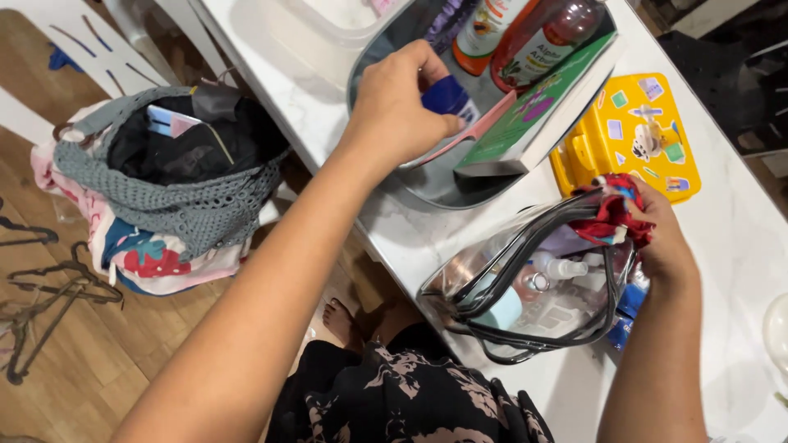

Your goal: The person packs a clear cosmetic bag with daily essentials. They place a book, hair scrunchies, and a small pouch into a tray, then wipe and pack several bottles, tubes, and a compact into the bag using a cloth.

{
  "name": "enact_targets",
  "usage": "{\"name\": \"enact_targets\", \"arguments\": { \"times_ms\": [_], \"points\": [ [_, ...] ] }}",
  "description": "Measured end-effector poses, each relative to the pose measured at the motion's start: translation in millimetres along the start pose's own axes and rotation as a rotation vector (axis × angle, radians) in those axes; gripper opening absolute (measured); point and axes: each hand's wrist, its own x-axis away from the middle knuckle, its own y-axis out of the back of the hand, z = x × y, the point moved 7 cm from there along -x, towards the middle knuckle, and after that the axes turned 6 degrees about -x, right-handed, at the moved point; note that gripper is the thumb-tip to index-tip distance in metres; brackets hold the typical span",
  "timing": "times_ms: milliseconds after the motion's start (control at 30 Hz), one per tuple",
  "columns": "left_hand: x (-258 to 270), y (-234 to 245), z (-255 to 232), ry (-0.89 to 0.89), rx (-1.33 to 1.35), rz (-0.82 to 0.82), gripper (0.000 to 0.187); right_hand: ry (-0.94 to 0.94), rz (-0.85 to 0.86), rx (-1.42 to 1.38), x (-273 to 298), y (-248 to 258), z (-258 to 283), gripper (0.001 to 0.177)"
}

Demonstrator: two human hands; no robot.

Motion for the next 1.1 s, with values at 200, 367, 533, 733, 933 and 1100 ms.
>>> {"name": "enact_targets", "arguments": {
  "times_ms": [200, 367, 533, 733, 933, 1100],
  "points": [
    [-26.1, -29.4, -4.0, -0.390, -0.409, -0.094, 0.041, -0.084, 0.166, 0.479, -14.8, 44.8, -70.9, 0.049],
    [-80.2, -76.7, 8.3, -0.476, -0.675, 0.130, 0.041, -0.156, 0.108, 0.503, -10.0, 23.2, -114.7, 0.042],
    [-98.3, -98.6, 24.4, -0.590, -0.713, 0.105, 0.051, 0.015, 0.217, 0.920, -3.7, -3.6, -70.2, 0.049],
    [-107.3, -112.2, 54.6, -0.516, -0.682, 0.079, 0.051, -0.083, 0.013, 0.944, 6.7, -15.5, -46.2, 0.041],
    [-94.0, -118.0, 56.3, -0.445, -0.828, 0.151, 0.030, 0.029, -0.028, 0.989, 14.0, -21.8, -42.7, 0.065],
    [-60.0, -97.7, -14.0, -0.402, -0.675, -0.050, 0.048, 0.110, -0.110, 0.905, 27.0, -20.2, -39.7, 0.059]
  ]
}}
